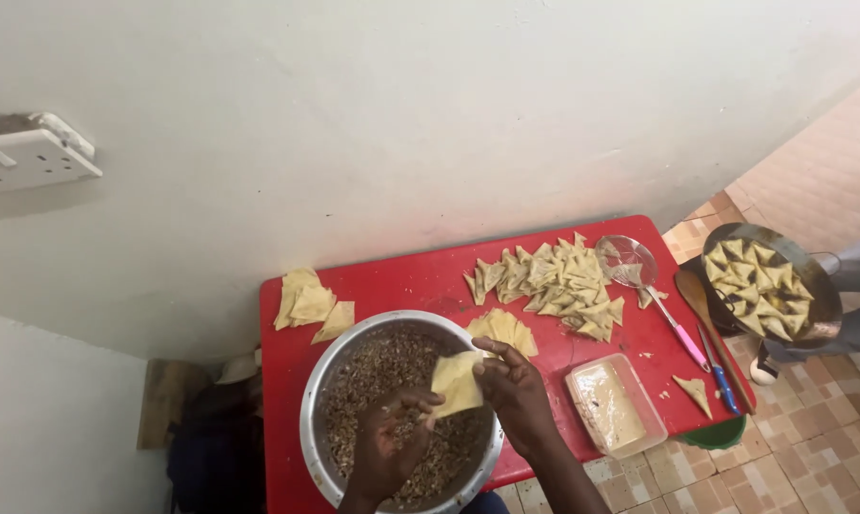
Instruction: Preparing samosas by folding dough wrappers and filling them with a meat mixture
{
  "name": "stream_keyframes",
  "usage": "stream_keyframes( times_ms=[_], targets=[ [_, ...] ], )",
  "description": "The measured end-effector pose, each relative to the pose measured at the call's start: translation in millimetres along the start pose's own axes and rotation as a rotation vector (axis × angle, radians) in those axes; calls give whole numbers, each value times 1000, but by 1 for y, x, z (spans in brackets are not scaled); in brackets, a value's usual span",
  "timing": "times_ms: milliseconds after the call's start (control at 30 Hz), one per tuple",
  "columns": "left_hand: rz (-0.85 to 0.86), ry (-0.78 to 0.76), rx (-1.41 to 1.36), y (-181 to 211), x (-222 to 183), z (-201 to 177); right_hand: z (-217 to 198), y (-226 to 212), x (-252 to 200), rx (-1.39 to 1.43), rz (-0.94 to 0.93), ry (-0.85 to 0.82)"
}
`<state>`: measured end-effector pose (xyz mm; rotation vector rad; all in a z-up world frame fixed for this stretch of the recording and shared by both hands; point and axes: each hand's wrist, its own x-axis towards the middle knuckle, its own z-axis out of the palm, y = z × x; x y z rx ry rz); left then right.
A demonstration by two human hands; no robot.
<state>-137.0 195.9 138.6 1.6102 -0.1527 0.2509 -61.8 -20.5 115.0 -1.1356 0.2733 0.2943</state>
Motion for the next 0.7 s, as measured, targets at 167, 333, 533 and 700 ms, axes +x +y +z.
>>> stream_keyframes(
  times_ms=[167, 333, 533, 700],
  targets=[
    [-780, 26, -173, -15, -1, 9, 12, 1, -9, -361, -97, -89],
    [-743, 349, -544, -60, -4, 22, 29, 1, -20, -600, -460, -44],
    [-548, 260, -57, -54, -3, 13, 41, -12, -30, -844, -521, -294],
    [-67, -112, 71, -52, -16, -5, 57, -18, -31, -982, -702, -260]
  ],
)
